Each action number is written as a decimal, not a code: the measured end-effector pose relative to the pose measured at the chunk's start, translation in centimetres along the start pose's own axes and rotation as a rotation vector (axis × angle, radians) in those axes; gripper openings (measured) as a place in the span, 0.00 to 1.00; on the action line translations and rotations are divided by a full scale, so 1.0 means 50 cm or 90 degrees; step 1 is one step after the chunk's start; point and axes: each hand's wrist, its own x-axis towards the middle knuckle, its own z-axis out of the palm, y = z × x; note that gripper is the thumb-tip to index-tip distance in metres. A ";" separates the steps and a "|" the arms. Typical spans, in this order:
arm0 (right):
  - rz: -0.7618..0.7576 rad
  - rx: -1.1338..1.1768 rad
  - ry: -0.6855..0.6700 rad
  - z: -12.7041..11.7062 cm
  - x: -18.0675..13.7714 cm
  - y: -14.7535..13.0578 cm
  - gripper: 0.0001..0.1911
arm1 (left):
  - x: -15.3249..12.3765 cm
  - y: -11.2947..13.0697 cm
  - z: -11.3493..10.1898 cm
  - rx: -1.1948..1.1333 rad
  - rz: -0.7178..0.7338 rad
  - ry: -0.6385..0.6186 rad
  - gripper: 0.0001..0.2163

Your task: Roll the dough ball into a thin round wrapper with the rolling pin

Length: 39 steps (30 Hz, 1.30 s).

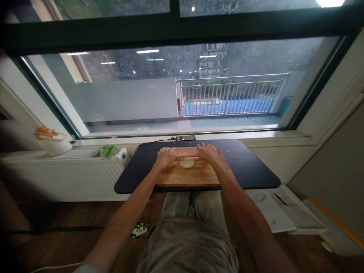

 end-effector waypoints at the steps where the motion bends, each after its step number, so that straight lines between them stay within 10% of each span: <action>1: 0.009 0.000 -0.001 0.001 0.006 0.000 0.29 | -0.002 0.001 -0.002 -0.001 -0.001 -0.001 0.21; 23: -0.011 -0.039 0.041 -0.055 -0.233 -0.084 0.24 | -0.101 -0.022 0.044 0.038 0.133 0.106 0.20; 39: -0.015 0.022 0.012 0.013 -0.041 -0.008 0.23 | 0.008 -0.011 0.033 0.008 0.020 0.086 0.22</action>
